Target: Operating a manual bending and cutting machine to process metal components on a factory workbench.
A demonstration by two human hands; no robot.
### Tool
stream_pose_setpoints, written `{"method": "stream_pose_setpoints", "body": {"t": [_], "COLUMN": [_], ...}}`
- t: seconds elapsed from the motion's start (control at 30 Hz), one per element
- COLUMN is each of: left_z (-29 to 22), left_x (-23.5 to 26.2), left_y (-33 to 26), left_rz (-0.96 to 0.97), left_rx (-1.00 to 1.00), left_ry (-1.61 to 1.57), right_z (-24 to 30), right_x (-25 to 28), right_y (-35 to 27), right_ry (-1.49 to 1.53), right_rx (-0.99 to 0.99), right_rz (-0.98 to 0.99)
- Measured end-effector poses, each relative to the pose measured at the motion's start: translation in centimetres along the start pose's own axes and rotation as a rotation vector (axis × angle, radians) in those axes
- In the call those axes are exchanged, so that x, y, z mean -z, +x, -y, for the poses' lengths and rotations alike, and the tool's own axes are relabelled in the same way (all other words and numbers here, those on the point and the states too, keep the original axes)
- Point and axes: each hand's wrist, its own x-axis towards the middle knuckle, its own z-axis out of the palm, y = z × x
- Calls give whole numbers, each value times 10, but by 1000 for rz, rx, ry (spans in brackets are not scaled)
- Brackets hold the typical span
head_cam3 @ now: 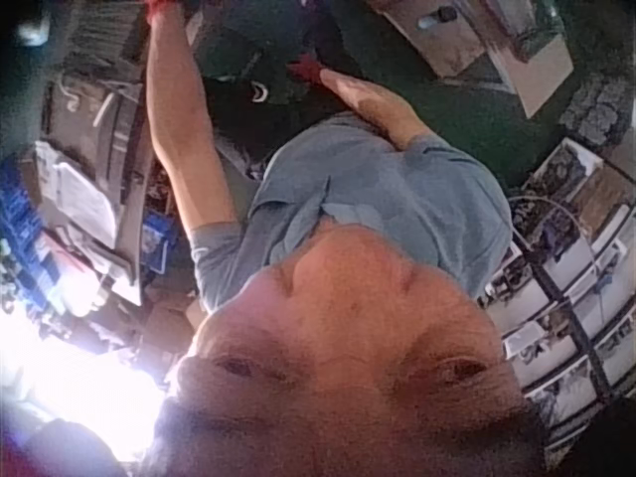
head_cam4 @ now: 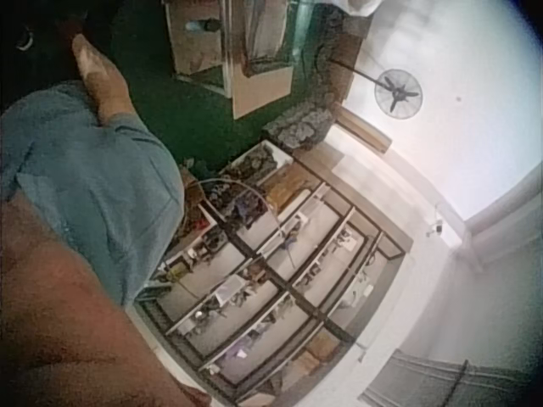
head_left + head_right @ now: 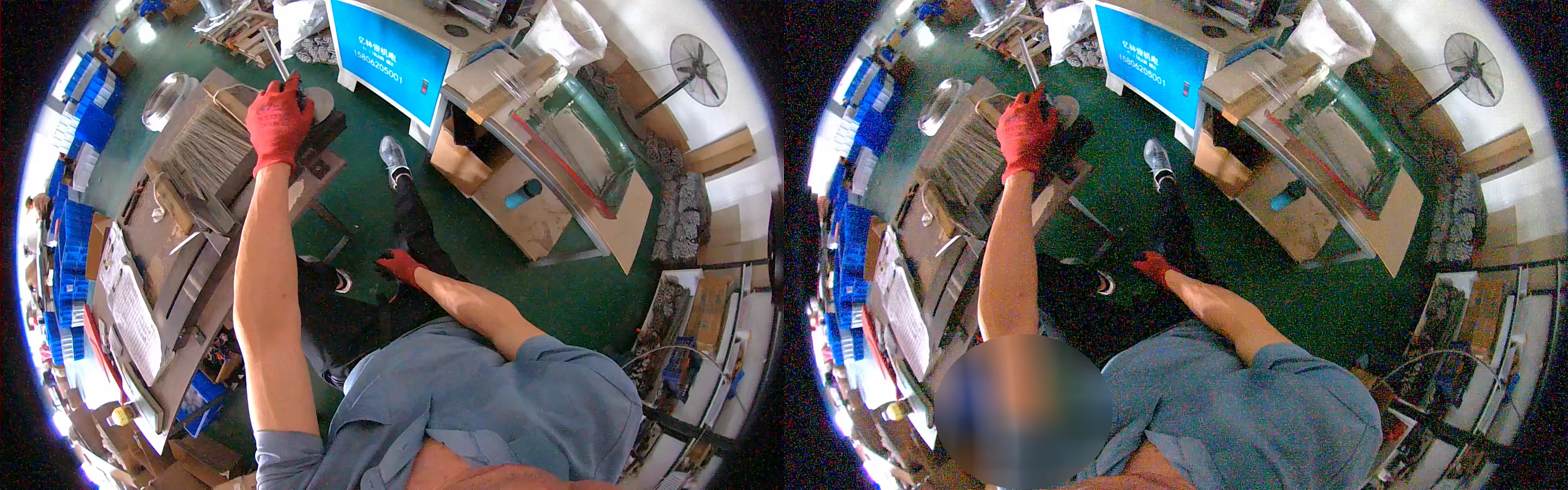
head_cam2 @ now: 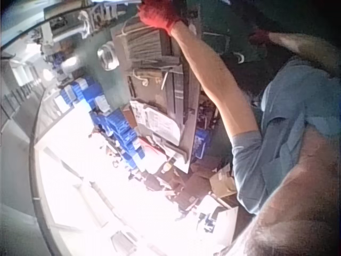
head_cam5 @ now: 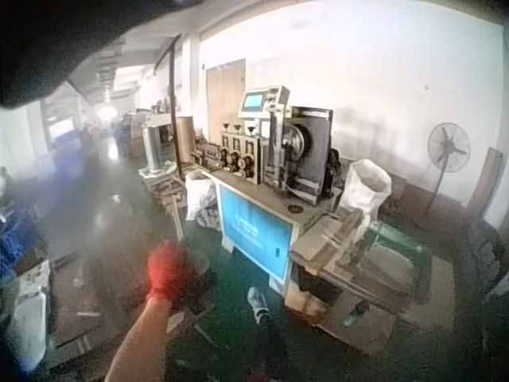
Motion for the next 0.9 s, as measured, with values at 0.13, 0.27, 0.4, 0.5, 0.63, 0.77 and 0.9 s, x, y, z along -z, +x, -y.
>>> {"method": "stream_pose_setpoints", "body": {"t": [0.13,0.27,0.4,0.5,0.63,0.77,0.9], "left_z": [4,-11,0,-2,4,7,-5], "left_x": [-1,1,2,0,-3,-3,1], "left_y": [-3,8,0,3,0,-2,3], "left_rz": [8,-16,28,12,26,11,-10], "left_rx": [11,-33,-2,-15,3,-2,-14], "left_ry": [2,-21,12,11,14,24,-8], "right_z": [8,-30,-27,-30,-14,-12,-41], "right_x": [-2,6,-3,1,-2,-5,0], "right_y": [-6,18,17,19,8,7,28], "right_ry": [18,149,42,83,80,81,23], "right_rx": [9,-32,-39,-16,-30,-61,-47], "right_rz": [31,-30,24,20,31,29,-24]}}
